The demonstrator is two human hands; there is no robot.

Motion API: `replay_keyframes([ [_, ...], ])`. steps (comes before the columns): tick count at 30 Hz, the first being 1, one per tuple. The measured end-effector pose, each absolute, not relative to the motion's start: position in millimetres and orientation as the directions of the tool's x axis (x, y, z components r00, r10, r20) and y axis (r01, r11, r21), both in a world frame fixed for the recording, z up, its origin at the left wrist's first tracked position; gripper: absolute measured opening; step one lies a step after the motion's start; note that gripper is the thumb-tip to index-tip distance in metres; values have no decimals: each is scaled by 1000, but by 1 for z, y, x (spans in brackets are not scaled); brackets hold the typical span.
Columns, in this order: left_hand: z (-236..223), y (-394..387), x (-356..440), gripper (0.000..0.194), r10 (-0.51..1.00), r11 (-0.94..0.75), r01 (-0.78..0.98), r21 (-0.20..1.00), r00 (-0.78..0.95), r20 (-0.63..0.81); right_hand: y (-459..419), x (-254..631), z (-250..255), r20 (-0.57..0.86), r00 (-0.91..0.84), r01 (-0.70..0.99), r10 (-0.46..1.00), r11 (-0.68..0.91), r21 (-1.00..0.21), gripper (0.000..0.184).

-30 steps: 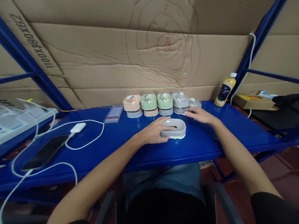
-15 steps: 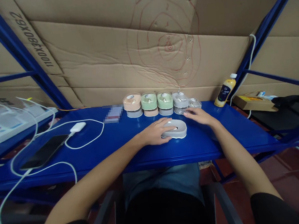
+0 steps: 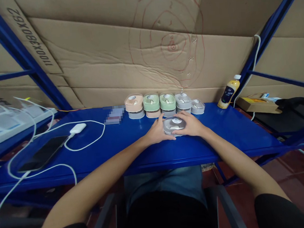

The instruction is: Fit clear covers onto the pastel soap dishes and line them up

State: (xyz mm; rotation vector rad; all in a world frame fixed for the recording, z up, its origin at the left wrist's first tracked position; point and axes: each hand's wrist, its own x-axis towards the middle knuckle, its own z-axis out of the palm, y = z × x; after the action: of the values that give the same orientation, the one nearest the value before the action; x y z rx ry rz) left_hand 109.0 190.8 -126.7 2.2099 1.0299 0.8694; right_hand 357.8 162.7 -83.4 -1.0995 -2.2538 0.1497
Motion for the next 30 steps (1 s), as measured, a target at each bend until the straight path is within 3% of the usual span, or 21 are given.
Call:
replay_keyframes([
  [6, -128, 196, 108, 160, 782, -556, 378, 740, 539, 312, 166, 350, -88, 486, -474, 685, 735, 654, -321, 83],
  [20, -122, 191, 109, 158, 840, -488, 498, 717, 492, 229, 166, 348, -89, 447, -492, 685, 747, 649, -330, 86],
  [30, -123, 190, 109, 150, 823, -525, 468, 711, 492, 284, 164, 346, -90, 434, -522, 690, 734, 663, -290, 88],
])
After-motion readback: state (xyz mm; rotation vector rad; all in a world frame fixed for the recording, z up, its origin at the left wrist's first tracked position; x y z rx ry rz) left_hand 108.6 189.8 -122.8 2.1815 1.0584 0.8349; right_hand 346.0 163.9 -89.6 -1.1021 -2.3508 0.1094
